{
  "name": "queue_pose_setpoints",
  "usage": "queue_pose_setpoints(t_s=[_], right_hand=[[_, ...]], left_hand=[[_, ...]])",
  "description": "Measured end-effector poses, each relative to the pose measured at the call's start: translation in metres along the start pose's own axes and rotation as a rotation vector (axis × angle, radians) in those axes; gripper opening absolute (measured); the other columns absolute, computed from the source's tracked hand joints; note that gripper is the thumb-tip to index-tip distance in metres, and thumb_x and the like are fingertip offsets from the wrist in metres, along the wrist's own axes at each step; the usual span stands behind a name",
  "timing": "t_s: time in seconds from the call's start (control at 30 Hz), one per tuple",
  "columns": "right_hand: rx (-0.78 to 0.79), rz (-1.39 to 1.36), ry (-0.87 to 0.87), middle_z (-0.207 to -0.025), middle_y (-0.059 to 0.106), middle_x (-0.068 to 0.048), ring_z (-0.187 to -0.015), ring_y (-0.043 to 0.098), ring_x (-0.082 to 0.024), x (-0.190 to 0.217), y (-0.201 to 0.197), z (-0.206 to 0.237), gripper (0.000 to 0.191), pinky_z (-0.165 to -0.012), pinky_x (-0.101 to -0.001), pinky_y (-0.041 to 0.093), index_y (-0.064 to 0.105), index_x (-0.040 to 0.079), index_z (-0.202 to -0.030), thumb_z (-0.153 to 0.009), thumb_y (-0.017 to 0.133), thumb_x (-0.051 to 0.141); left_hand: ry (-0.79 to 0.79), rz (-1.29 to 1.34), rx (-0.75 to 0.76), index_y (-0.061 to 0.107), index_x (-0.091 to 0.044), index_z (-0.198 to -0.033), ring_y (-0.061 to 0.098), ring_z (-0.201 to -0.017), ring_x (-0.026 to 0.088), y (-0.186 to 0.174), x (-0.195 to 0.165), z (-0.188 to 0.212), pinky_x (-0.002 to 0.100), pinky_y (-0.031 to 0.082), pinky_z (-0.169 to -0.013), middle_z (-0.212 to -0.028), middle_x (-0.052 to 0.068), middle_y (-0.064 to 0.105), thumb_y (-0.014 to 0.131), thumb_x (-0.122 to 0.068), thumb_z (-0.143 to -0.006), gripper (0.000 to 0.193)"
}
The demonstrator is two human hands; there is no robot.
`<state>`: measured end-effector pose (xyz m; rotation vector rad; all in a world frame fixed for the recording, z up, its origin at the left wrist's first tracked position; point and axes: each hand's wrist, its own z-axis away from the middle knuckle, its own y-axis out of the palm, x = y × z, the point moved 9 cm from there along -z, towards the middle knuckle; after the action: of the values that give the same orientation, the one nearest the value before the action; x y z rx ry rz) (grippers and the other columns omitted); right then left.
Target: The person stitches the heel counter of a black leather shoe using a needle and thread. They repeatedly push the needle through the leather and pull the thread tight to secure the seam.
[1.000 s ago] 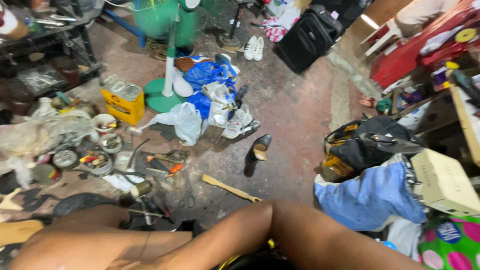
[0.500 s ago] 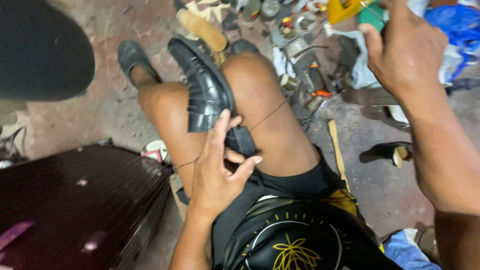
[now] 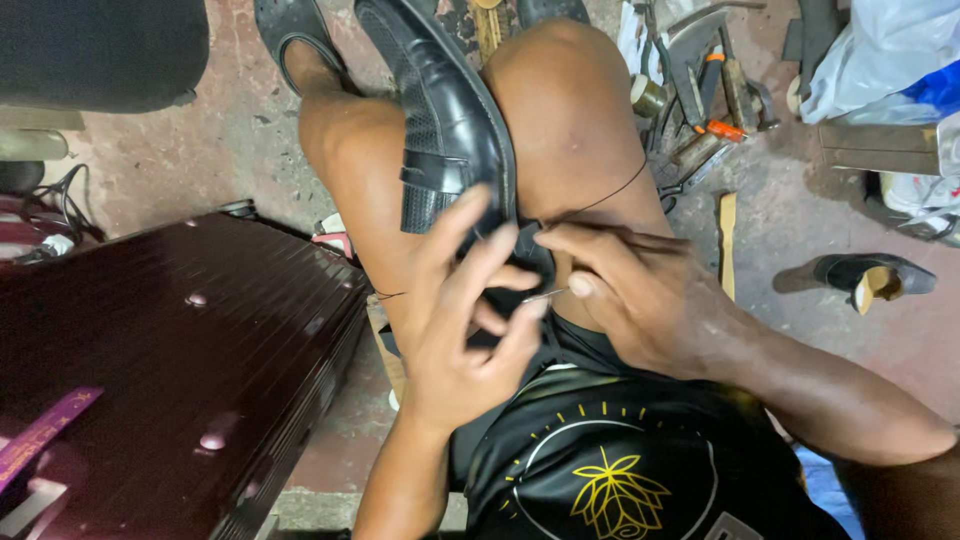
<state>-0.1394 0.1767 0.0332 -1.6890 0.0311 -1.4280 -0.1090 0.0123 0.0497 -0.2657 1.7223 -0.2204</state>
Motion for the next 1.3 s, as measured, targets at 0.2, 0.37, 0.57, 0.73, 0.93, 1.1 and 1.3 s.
queue_pose_setpoints(t_s=[0.2,0.37,0.57,0.73,0.93,1.1,1.3], right_hand=[[0.073,-0.625,0.214,-0.091,0.053,-0.002,-0.074,0.050,-0.008,-0.020,0.001,0.004,0.053,-0.069,-0.0258,0.048,0.045,0.006,-0.149,-0.099,0.061,0.011],[0.135,-0.328,0.346,-0.071,0.048,0.002,-0.056,0.045,-0.006,-0.020,0.038,0.000,0.074,-0.051,-0.0252,0.042,0.049,0.011,-0.141,-0.077,0.085,0.022],[-0.070,-0.025,0.186,-0.063,0.045,0.001,-0.052,0.047,-0.011,-0.002,0.052,-0.028,0.080,-0.050,-0.0267,0.043,0.051,0.007,-0.137,-0.073,0.094,0.030],[-0.157,0.054,0.076,-0.067,0.048,0.002,-0.053,0.049,-0.010,0.002,0.059,-0.036,0.074,-0.051,-0.0271,0.044,0.052,0.008,-0.133,-0.076,0.095,0.028],[-0.135,0.038,0.152,-0.062,0.044,0.003,-0.048,0.045,-0.009,-0.008,0.065,-0.037,0.069,-0.047,-0.0270,0.042,0.053,0.008,-0.128,-0.076,0.095,0.026],[-0.135,0.053,0.136,-0.061,0.042,0.004,-0.050,0.043,-0.009,-0.004,0.056,-0.039,0.068,-0.049,-0.0262,0.040,0.053,0.009,-0.128,-0.077,0.094,0.026],[-0.009,0.054,0.280,-0.054,0.043,0.000,-0.044,0.043,-0.012,-0.007,0.052,-0.035,0.074,-0.044,-0.0304,0.039,0.049,0.009,-0.135,-0.077,0.091,0.029]], left_hand=[[-0.166,-0.324,-0.083,0.065,-0.002,-0.124,0.066,-0.076,0.017,-0.046,0.032,0.013,0.031,0.056,-0.069,-0.126,0.016,0.066,0.071,-0.011,-0.090,0.036],[-0.072,-0.433,0.013,0.069,-0.007,-0.104,0.063,-0.079,0.025,-0.039,0.046,0.025,0.035,0.050,-0.069,-0.094,0.008,0.064,0.077,-0.017,-0.092,0.018],[-0.135,-0.191,-0.119,0.047,-0.005,-0.068,0.044,-0.062,0.022,-0.055,0.067,0.034,0.038,0.034,-0.057,-0.067,0.006,0.045,0.082,-0.012,-0.085,0.040],[-0.244,0.067,-0.287,0.030,-0.008,-0.062,0.032,-0.055,0.014,-0.070,0.111,0.065,0.032,0.024,-0.056,-0.060,0.003,0.034,0.075,-0.005,-0.094,0.055],[-0.705,0.329,-0.851,0.035,-0.016,-0.067,0.032,-0.048,0.007,-0.142,0.197,0.159,0.024,0.025,-0.045,-0.058,-0.002,0.042,0.072,-0.009,-0.094,0.046],[-0.654,0.443,-0.809,0.042,-0.016,-0.080,0.039,-0.059,0.005,-0.130,0.214,0.146,0.024,0.034,-0.053,-0.074,-0.004,0.046,0.072,-0.011,-0.099,0.036],[-0.013,-0.401,-0.291,0.063,-0.001,-0.109,0.067,-0.100,0.031,-0.080,0.079,0.058,0.040,0.054,-0.091,-0.114,0.015,0.066,0.063,-0.008,-0.101,0.010]])
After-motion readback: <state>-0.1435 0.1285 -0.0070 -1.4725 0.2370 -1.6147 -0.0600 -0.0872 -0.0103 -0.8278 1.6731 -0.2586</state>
